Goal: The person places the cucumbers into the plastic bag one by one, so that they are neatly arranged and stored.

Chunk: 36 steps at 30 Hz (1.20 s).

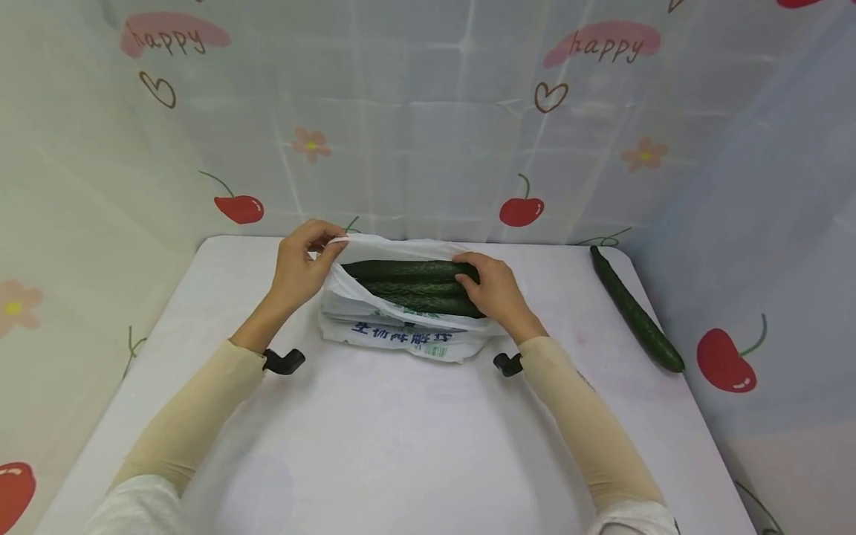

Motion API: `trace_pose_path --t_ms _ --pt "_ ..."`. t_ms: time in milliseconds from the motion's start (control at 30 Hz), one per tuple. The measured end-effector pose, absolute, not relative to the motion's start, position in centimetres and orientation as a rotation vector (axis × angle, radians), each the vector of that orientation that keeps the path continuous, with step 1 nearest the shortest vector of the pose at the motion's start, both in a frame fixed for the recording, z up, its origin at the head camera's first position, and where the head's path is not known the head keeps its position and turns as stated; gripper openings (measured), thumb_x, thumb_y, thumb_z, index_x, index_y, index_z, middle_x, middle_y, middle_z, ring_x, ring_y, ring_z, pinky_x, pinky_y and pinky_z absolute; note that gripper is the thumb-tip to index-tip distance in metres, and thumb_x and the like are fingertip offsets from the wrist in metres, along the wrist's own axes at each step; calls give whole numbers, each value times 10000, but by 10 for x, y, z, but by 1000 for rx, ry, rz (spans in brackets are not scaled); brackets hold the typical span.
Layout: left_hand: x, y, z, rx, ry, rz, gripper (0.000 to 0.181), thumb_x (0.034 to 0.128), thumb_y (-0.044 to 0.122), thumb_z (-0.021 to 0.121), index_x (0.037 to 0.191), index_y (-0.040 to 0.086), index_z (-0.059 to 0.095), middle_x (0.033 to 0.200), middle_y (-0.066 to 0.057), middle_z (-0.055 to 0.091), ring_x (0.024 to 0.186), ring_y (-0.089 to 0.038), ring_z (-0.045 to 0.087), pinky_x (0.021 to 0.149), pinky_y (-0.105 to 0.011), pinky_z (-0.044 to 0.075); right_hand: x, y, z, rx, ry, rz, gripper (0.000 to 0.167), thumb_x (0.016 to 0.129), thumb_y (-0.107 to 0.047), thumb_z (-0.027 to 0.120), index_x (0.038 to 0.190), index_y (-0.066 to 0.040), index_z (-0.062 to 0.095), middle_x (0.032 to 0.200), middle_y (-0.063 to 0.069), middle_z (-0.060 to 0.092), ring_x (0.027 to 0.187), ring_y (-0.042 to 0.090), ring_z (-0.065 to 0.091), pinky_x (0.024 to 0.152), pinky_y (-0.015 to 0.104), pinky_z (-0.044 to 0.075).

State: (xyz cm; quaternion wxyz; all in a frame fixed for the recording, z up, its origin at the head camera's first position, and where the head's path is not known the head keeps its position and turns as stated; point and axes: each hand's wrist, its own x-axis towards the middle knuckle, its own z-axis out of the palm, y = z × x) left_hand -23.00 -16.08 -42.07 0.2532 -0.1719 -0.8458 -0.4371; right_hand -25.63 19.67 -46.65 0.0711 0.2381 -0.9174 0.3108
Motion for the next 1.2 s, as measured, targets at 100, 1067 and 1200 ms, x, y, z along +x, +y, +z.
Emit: trace_pose_path --t_ms 100,1067,1200 --pt "-229 -160 -423 -469 -2299 -1187 97 1024 139 743 1106 103 777 1027 -83 734 895 -203 684 813 -225 553 -256 196 -470 650 -2741 920 373 1019 -161 756 1387 -132 705 1419 128 727 1262 363 704 1095 572 556" --pt "-225 -160 -420 -475 -2285 -1213 103 1025 135 743 1109 98 789 1021 -94 737 883 -227 677 804 -188 516 -195 376 -469 6 -2425 1166 302 1002 -134 765 1297 -70 761 1306 121 757 1083 -160 611 982 27 463" --pt "-225 -160 -420 -476 -2279 -1224 108 1022 129 744 1114 98 791 1021 -95 739 886 -233 682 805 -180 510 -187 407 -478 -177 -2415 1188 319 1002 -155 761 1311 -79 756 1312 29 766 1083 -141 605 994 48 465"
